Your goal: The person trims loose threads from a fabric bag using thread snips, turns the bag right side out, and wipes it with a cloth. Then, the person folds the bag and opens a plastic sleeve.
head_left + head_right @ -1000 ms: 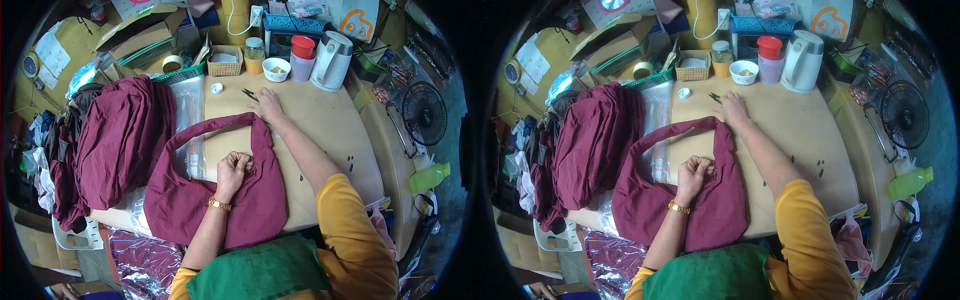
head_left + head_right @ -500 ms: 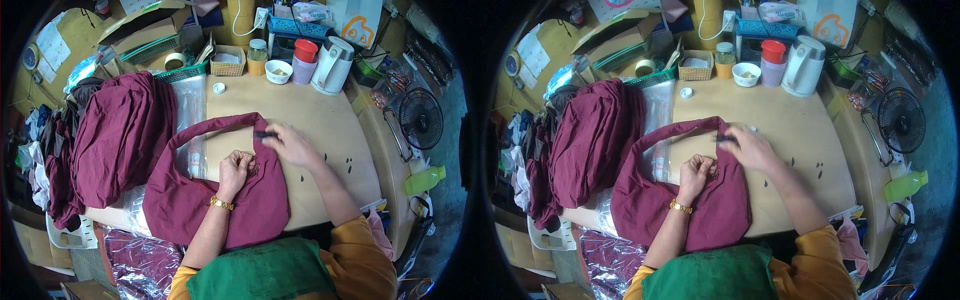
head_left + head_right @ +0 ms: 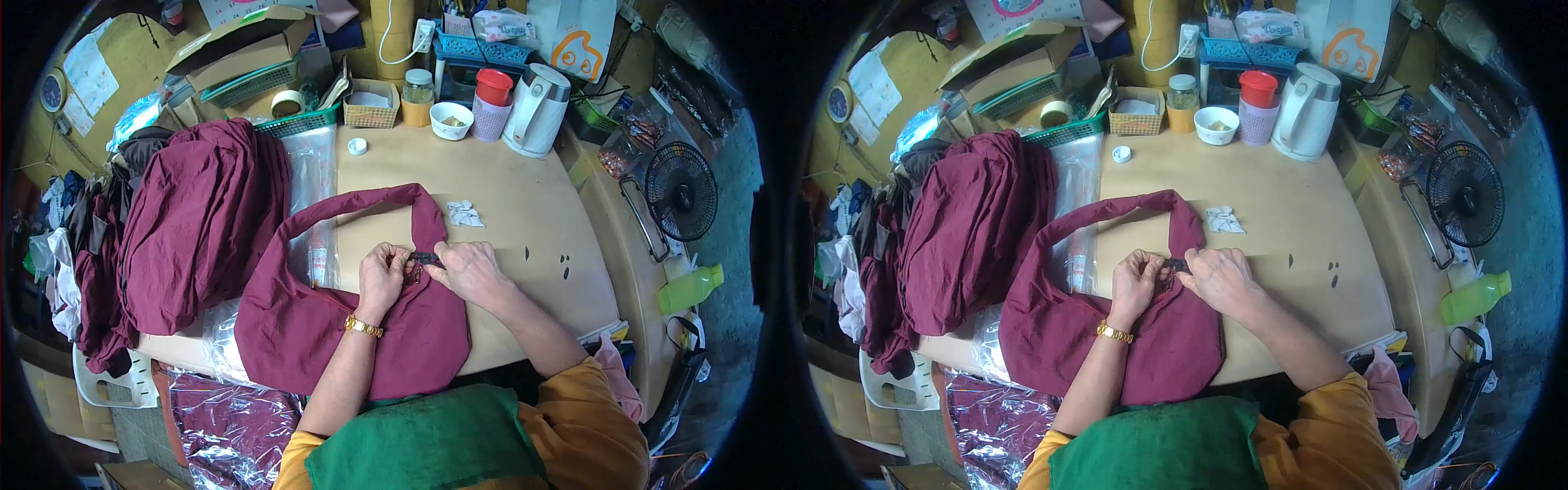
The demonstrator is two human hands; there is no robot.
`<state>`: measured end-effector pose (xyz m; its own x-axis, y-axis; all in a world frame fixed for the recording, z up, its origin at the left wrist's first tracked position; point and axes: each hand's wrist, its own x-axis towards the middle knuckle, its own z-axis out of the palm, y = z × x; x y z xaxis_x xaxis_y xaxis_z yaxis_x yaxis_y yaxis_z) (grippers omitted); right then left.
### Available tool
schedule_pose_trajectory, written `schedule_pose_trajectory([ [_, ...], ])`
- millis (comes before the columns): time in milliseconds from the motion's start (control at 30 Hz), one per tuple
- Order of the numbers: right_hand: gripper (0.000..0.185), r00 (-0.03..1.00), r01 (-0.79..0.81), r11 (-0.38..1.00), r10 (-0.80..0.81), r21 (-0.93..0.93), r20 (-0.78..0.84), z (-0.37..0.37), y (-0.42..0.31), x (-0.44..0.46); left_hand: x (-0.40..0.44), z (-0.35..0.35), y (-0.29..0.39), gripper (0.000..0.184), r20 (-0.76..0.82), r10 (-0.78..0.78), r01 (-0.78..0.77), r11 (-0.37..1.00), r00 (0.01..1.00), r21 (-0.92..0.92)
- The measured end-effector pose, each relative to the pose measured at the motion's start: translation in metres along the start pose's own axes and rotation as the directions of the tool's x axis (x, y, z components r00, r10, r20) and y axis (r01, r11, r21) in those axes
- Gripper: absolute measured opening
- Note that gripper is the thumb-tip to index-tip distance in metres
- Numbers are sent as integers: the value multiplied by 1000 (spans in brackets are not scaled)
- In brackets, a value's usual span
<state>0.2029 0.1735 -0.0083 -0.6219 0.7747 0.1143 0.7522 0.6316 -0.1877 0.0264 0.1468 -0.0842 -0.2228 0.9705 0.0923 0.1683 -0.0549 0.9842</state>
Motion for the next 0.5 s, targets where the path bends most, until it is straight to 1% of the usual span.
schedule_pose_trajectory([
  [100, 30, 999, 10, 1000, -10, -7, -42, 3, 0, -2, 0, 0, 1, 14, 2, -27, 27, 1000, 1000, -13],
  [167, 29, 998, 16, 1000, -17, -5, -54, 4, 1, -2, 1, -3, 0, 12, 70, -39, 36, 999, 997, 38],
  [200, 28, 998, 23, 1000, -24, -3, -66, 5, 2, -1, 1, -3, -2, 12, 70, -39, 36, 999, 997, 37],
  [233, 28, 998, 23, 1000, -23, -4, -66, 5, 2, -1, 1, -2, -4, 12, 63, -31, 33, 999, 997, -25],
  [267, 30, 997, 5, 999, -2, 45, -75, 5, 3, 0, 1, -2, -5, 13, 56, -24, 29, 996, 998, -86],
  [300, 32, 996, -11, 995, 19, 94, -84, 4, 3, 2, 2, -2, -6, 13, 56, -24, 29, 996, 998, -85],
  [333, 32, 996, -11, 995, 19, 96, -84, 0, 3, 3, 2, -2, -7, 17, 2, -56, 54, 959, 998, -279],
  [367, 34, 982, -119, 967, 149, 223, -120, -10, 2, 6, 3, -2, -7, 20, -43, -98, 67, 884, 994, -463],
  [400, 36, 950, -218, 912, 280, 349, -139, -18, 4, 11, 4, -4, -7, 20, -42, -98, 67, 884, 994, -463],
  [433, 39, 933, -230, 919, 302, 319, -196, -8, 25, 18, 5, -6, -7, 22, -59, -107, 61, 852, 993, -520],
  [467, 39, 932, -233, 919, 305, 318, -196, -4, 44, 25, 6, -9, -7, 24, -75, -116, 52, 817, 990, -574],
  [500, 38, 919, -291, 902, 356, 320, -169, -1, 62, 33, 5, -12, -9, 27, -42, -116, 70, 812, 992, -580],
])
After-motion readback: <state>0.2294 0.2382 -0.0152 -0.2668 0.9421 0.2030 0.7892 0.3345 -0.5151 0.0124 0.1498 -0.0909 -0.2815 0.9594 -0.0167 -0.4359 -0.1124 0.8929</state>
